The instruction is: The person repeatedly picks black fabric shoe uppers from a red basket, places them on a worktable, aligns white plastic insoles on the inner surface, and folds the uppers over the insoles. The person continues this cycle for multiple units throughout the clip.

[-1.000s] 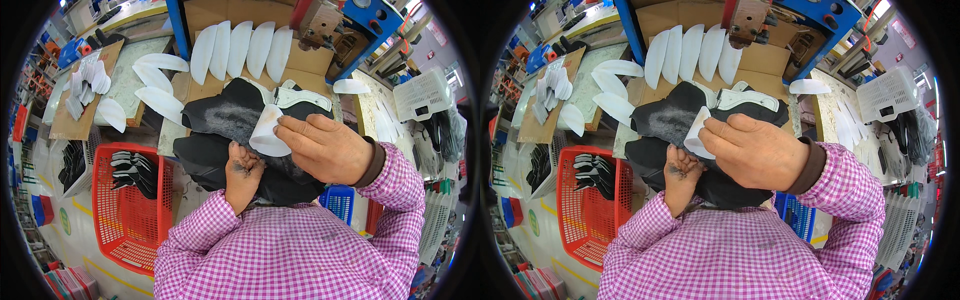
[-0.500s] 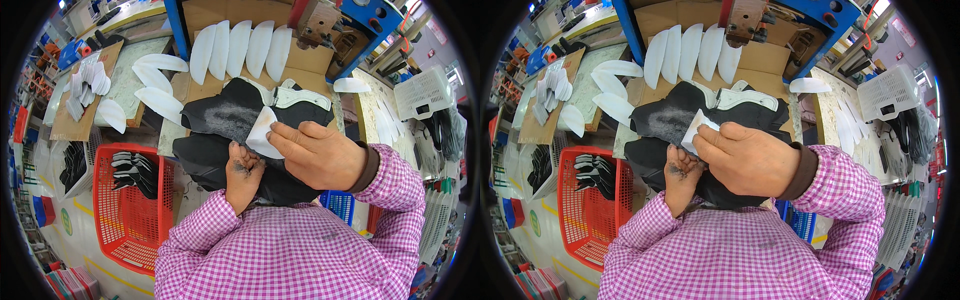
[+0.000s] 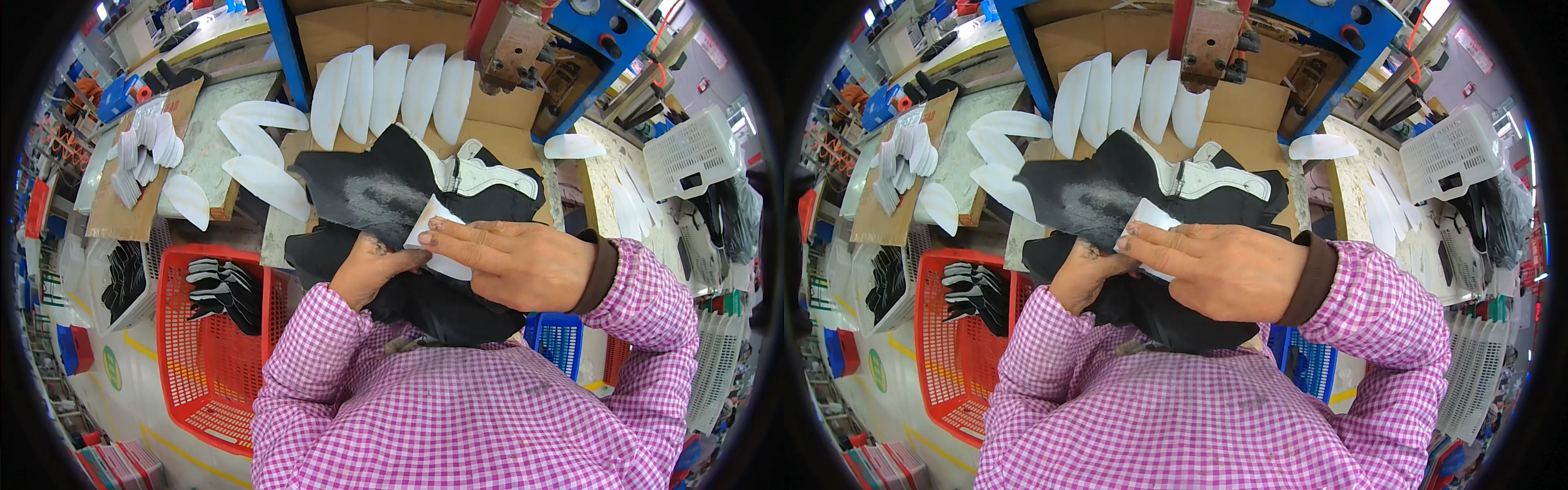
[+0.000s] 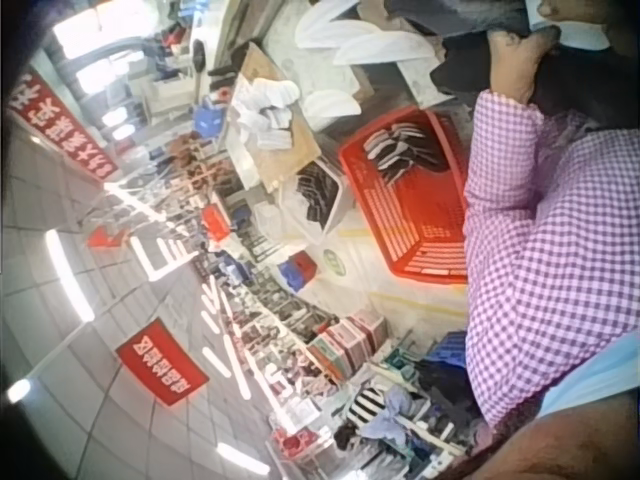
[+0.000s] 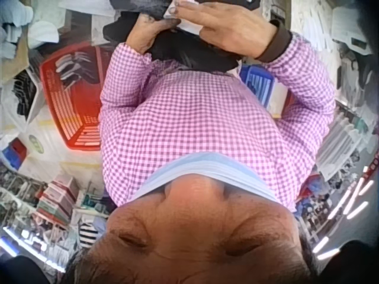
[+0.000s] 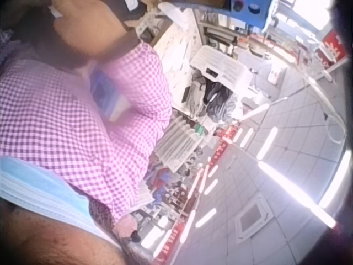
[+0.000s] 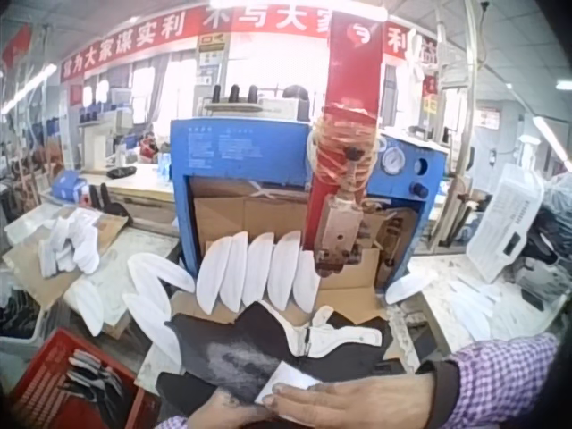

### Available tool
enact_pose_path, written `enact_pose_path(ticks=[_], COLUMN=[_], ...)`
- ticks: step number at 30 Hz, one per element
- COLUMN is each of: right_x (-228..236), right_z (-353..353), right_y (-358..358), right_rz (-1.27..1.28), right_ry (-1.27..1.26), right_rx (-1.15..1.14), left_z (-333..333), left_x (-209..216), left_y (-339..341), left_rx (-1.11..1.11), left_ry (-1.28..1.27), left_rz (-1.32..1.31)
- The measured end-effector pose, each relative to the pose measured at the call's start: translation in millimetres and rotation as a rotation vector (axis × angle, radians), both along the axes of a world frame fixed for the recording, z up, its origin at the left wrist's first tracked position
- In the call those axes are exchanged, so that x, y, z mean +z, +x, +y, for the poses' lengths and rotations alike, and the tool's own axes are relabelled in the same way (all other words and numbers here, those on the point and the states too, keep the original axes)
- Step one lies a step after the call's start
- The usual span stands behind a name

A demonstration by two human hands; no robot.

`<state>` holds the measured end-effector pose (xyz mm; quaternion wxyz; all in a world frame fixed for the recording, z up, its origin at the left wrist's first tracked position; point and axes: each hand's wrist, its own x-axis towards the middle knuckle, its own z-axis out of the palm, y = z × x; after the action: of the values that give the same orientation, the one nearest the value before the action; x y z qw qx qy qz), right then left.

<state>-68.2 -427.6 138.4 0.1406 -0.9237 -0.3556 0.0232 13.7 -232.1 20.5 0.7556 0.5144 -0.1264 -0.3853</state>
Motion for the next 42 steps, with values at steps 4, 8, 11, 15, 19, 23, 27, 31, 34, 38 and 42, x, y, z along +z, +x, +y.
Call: enact_pose_path(ticks=[4, 8, 11, 15, 19, 23, 27, 31, 34, 38, 42], right_x=[-2.8, 1.3, 2.7, 3.2, -2.1, -2.4, 3.2, -14.4, -51.4, -81.0, -75.1], right_z=[4.4, 8.3, 12.8, 17.0, 22.7, 14.3, -19.2, -59.9, -60.5, -53.3, -67.2], right_y=[8.6, 15.8, 23.1, 30.8, 36.6, 26.5, -6.1, -41.2, -61.6, -67.6, -56.8], right_rz=[0.003, 0.201, 0.203, 0.049, 0.010, -0.070, -0.258, -0.280, -0.034, 0.341, 0.402], right_ry=[0.033, 0.016, -0.008, -0.198, -0.222, -0.201, -0.162, 0.146, 0.755, 0.935, 0.969], right_rx=[0.024, -0.070, -0.040, 0.131, 0.161, 0.151, -0.080, -0.401, -0.650, -0.785, -0.764], left_z=[-11.5, -16.7, -18.8, -25.8, -32.9, -28.6, -16.2, 2.5, 5.3, -3.3, 5.4], left_x=[-7.2, -18.3, -24.1, -27.6, -30.4, -32.8, -23.5, 0.7, 16.5, 25.5, 26.4], left_y=[-0.5, -2.3, -2.8, -2.6, 2.2, 10.5, 16.7, 17.7, 11.1, -2.0, -1.4], left_rx=[0.083, 0.166, 0.226, 0.290, 0.378, 0.286, 0.335, 0.510, 0.588, 0.612, 0.422], left_ry=[0.063, 0.180, 0.197, 0.156, 0.218, 0.231, -0.130, -0.141, -0.188, -0.173, -0.028], left_rz=[-0.312, -0.568, -0.681, -0.863, -1.006, -0.383, -0.041, 0.073, 0.031, 0.010, -0.161])
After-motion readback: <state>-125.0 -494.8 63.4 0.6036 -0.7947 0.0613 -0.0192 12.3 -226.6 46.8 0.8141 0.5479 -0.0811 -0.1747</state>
